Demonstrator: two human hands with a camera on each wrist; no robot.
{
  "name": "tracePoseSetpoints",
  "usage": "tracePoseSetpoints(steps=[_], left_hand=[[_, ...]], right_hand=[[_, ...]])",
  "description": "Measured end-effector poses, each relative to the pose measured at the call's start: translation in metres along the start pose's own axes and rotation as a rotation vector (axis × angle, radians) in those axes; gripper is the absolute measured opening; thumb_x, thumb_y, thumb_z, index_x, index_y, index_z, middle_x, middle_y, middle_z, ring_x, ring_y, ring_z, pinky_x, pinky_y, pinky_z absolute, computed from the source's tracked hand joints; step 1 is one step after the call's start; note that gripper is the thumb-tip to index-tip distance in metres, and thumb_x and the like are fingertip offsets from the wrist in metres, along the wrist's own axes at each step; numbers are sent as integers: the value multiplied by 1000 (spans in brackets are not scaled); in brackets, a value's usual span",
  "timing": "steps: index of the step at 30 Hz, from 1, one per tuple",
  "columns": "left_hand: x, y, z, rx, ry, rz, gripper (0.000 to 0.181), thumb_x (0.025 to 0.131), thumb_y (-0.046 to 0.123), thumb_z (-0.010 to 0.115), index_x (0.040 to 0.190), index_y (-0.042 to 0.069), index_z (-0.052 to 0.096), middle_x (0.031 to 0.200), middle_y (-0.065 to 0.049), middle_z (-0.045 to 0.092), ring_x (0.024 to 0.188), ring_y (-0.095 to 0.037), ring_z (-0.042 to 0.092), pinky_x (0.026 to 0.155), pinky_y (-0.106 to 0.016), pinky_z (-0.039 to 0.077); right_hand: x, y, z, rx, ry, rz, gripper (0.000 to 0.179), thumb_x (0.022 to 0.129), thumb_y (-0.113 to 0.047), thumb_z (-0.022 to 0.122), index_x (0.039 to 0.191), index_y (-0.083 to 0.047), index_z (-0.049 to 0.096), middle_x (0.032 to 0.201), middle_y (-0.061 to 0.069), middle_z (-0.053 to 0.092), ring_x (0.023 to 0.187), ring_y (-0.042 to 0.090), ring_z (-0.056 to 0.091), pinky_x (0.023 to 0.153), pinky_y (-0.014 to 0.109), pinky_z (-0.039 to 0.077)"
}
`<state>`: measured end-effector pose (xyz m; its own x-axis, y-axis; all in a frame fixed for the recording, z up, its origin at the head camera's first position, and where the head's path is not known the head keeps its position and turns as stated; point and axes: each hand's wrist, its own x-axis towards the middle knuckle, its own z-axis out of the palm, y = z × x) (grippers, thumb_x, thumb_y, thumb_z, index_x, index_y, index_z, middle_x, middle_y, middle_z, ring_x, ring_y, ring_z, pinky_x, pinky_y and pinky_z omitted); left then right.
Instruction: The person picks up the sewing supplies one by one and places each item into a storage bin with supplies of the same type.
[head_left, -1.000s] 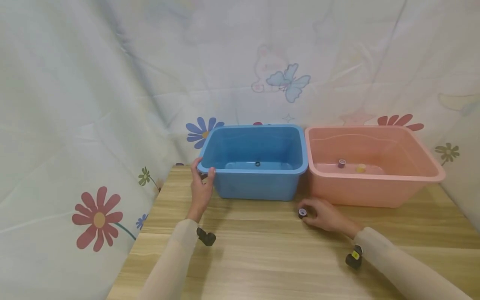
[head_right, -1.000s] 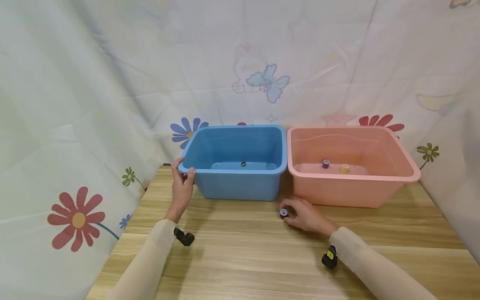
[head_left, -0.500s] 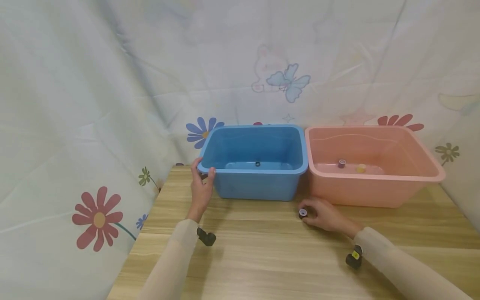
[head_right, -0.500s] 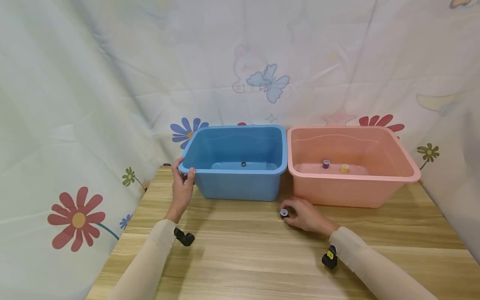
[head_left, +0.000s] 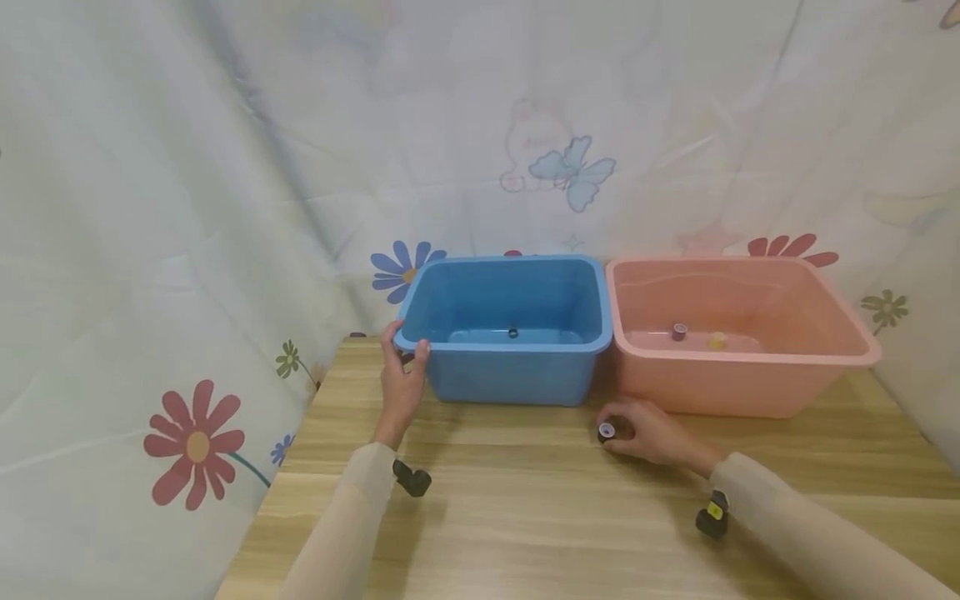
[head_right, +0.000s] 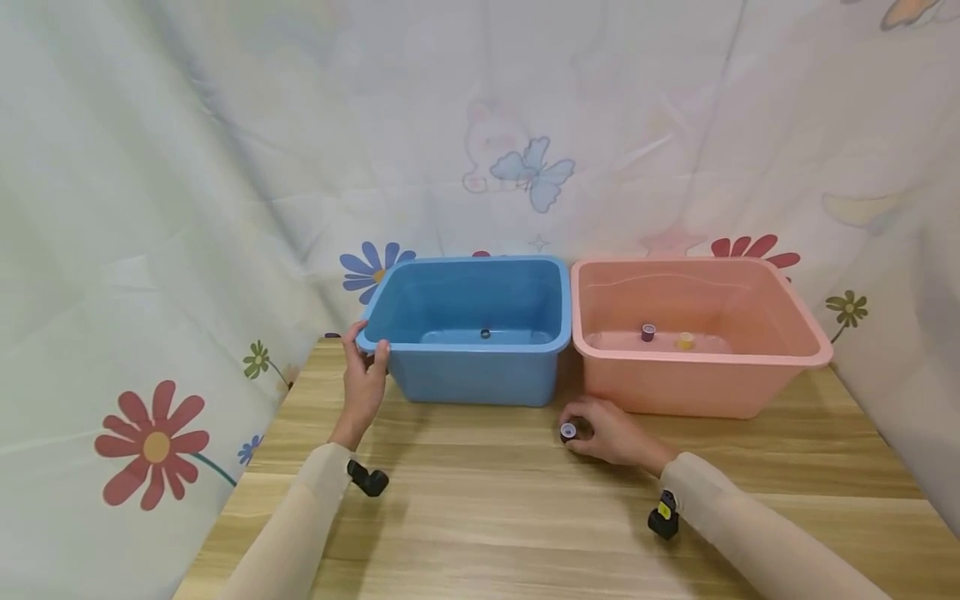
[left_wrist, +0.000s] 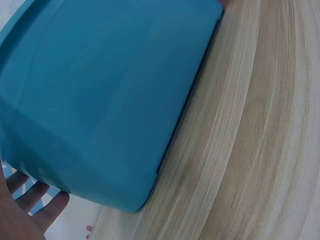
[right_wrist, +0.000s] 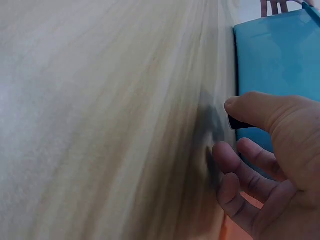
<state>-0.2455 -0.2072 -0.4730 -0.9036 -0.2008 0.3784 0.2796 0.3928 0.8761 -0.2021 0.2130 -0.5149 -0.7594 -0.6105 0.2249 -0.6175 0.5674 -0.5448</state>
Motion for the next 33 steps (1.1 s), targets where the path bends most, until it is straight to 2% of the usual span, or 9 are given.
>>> tracePoseSetpoints(steps=[5, 13, 19, 25, 33], left_hand=[[-1, 0, 0, -5, 1, 3, 58, 103, 50, 57, 152, 37, 29, 152, -15, 48, 123, -36, 59, 97, -56, 51], [1, -2, 1, -4, 2, 23, 58, 104, 46, 57, 154, 36, 28, 150, -15, 50, 124, -35, 58, 96, -55, 50], [-1, -2, 1, 1, 6, 17, 58, 104, 47, 56, 153, 37, 28, 149, -16, 51, 122, -35, 59, 94, -55, 52], [-1, -2, 1, -11, 3, 20, 57, 104, 46, 57, 153, 37, 29, 147, -17, 53, 120, -35, 60, 92, -53, 52], [-1, -2, 1, -13, 4, 27, 58, 104, 47, 56, 153, 36, 29, 148, -17, 52, 121, -36, 60, 93, -55, 52]], right_hand=[[2, -7, -7, -54, 16, -41, 28, 81, -17, 87, 105, -15, 73, 98, -11, 63, 82, 7, 55, 73, 29, 50], [7, -27, -23, -85, 2, -100, 28, 80, -17, 88, 103, -19, 72, 106, -8, 66, 97, 12, 60, 85, 37, 53], [12, -43, -31, -59, -9, -147, 29, 81, -13, 87, 102, -25, 71, 110, -5, 66, 98, 12, 61, 82, 33, 54], [16, -55, -41, -9, -37, -125, 28, 81, -11, 85, 101, -25, 71, 110, -4, 67, 93, 11, 60, 75, 30, 55], [20, -67, -56, 51, -97, -85, 28, 85, -11, 84, 104, -26, 70, 112, -1, 66, 88, 11, 61, 73, 29, 57]])
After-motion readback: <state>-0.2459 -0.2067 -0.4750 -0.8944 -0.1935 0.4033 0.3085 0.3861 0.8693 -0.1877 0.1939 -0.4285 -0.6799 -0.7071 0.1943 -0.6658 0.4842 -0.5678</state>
